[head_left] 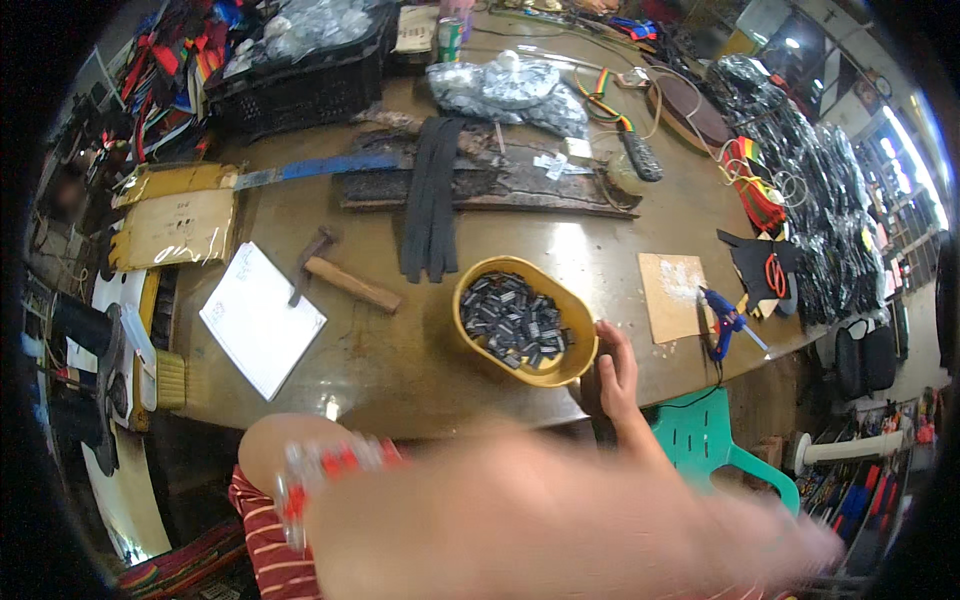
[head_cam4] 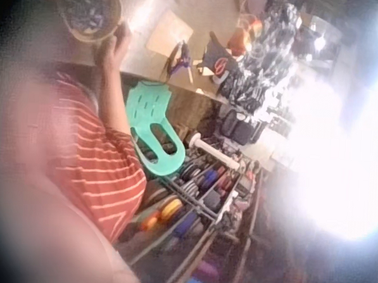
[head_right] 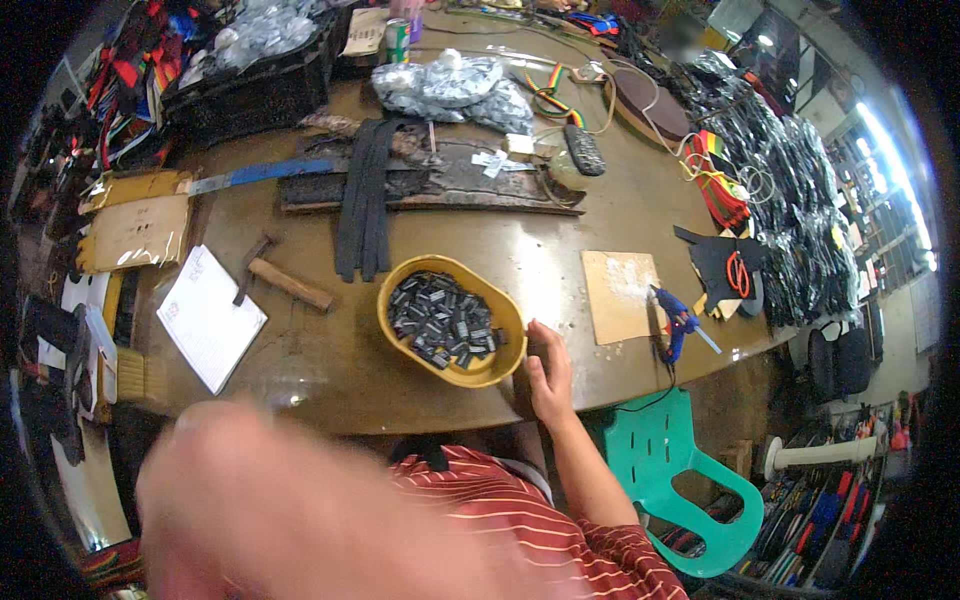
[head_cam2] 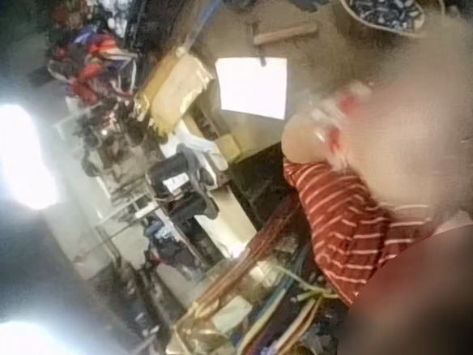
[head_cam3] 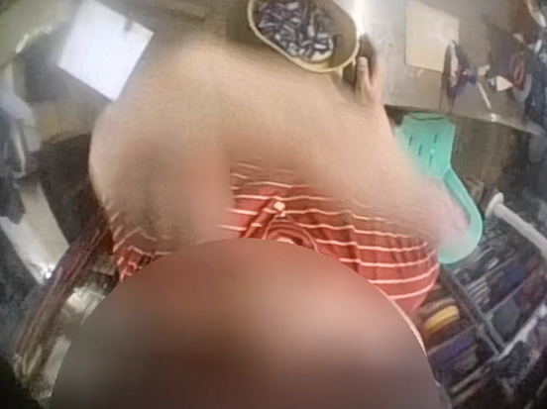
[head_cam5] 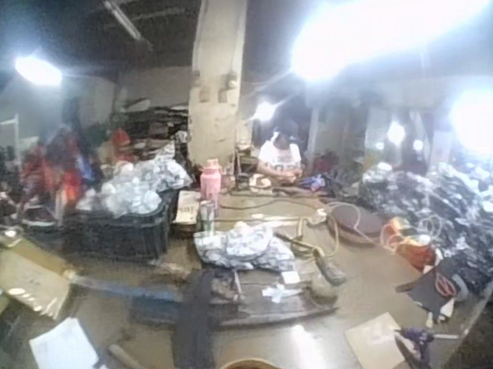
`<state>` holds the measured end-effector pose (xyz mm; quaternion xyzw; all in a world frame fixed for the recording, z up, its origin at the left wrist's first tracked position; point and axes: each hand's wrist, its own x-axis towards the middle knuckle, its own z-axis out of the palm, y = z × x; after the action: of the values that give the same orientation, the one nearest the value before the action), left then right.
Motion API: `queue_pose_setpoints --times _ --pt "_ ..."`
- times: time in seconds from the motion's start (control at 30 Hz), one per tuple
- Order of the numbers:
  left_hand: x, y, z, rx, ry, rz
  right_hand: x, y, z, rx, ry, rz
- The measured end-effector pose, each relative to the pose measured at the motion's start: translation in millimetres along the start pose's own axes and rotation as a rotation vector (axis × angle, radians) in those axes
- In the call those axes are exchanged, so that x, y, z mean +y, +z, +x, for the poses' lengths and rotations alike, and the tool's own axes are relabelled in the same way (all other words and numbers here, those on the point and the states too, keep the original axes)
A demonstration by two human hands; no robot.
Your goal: The person handles black fabric strips and a circular hat base on a cluttered worktable, then retrieves a yellow bowl of small parts and a smartphone with a charging cable. They plug the cable into the phone, place it on the table, and continue handling fabric pieces.
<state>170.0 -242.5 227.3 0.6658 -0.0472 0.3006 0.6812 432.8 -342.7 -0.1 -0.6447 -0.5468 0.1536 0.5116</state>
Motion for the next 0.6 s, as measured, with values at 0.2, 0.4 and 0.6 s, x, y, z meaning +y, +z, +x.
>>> queue_pose_setpoints --times 0.2,0.4,0.6 --pt "12 100 21 -0.250 0.217 -0.589 1 -3 0 0.032 0.032 0.068" --pt "5 136 20 -0.308 0.299 -0.577 -1 -6 2 -0.018 -0.007 0.052" --pt "-3 171 14 -0.288 0.316 -0.766 -9 -9 -1 -0.137 -0.171 0.019"
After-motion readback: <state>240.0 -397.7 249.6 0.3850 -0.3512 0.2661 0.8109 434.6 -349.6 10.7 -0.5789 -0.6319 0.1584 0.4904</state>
